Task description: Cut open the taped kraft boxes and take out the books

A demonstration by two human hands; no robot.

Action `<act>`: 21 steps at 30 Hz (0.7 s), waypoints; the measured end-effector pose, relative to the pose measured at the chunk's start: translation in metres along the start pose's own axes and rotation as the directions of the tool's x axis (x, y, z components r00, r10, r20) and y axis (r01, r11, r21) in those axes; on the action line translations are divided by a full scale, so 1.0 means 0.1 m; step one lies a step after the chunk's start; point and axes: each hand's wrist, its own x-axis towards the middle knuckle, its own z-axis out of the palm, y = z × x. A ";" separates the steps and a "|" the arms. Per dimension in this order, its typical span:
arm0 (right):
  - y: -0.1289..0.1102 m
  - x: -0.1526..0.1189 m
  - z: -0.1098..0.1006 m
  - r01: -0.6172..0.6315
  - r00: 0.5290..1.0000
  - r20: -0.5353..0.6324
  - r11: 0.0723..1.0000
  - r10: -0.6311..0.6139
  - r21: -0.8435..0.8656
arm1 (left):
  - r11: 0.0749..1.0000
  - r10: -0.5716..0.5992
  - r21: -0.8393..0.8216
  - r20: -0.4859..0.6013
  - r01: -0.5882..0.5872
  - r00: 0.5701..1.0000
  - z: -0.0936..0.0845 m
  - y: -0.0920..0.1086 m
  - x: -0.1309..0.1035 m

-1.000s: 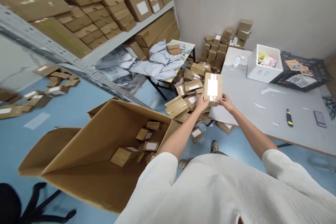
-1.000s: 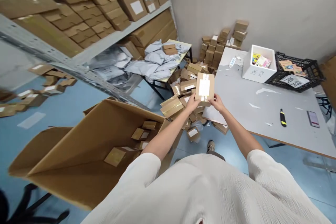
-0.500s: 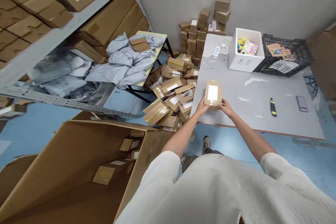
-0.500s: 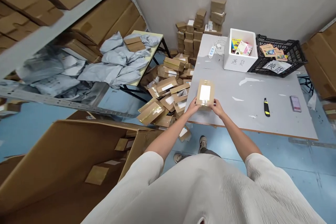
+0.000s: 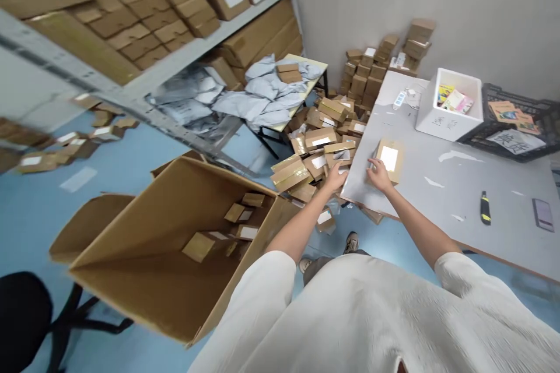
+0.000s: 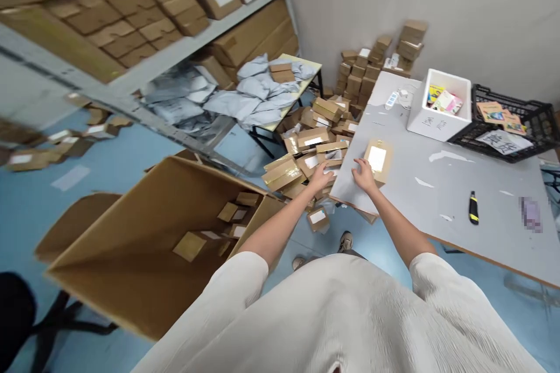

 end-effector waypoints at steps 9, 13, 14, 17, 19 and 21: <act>-1.30 -0.30 1.78 0.166 0.943 0.273 0.980 -0.190 0.107 | 0.990 -0.120 -0.100 -0.263 0.097 0.957 -1.88 -0.93 -0.97; -1.85 -0.59 2.62 0.204 0.882 0.395 0.964 -0.256 0.171 | 0.967 -0.255 -0.129 -0.385 0.222 0.887 -2.70 -1.44 -1.61; -1.97 -0.66 2.80 0.211 0.863 0.426 0.961 -0.270 0.181 | 0.957 -0.290 -0.140 -0.414 0.254 0.863 -2.88 -1.56 -1.77; -2.25 -0.81 3.28 0.234 0.792 0.527 0.950 -0.310 0.207 | 0.921 -0.389 -0.192 -0.497 0.340 0.775 -3.34 -1.91 -2.19; -2.37 -0.86 3.54 0.249 0.743 0.585 0.945 -0.325 0.210 | 0.897 -0.441 -0.233 -0.542 0.376 0.715 -3.57 -2.12 -2.41; -2.46 -0.87 3.78 0.263 0.705 0.628 0.944 -0.328 0.197 | 0.874 -0.484 -0.273 -0.575 0.402 0.660 -3.73 -2.31 -2.59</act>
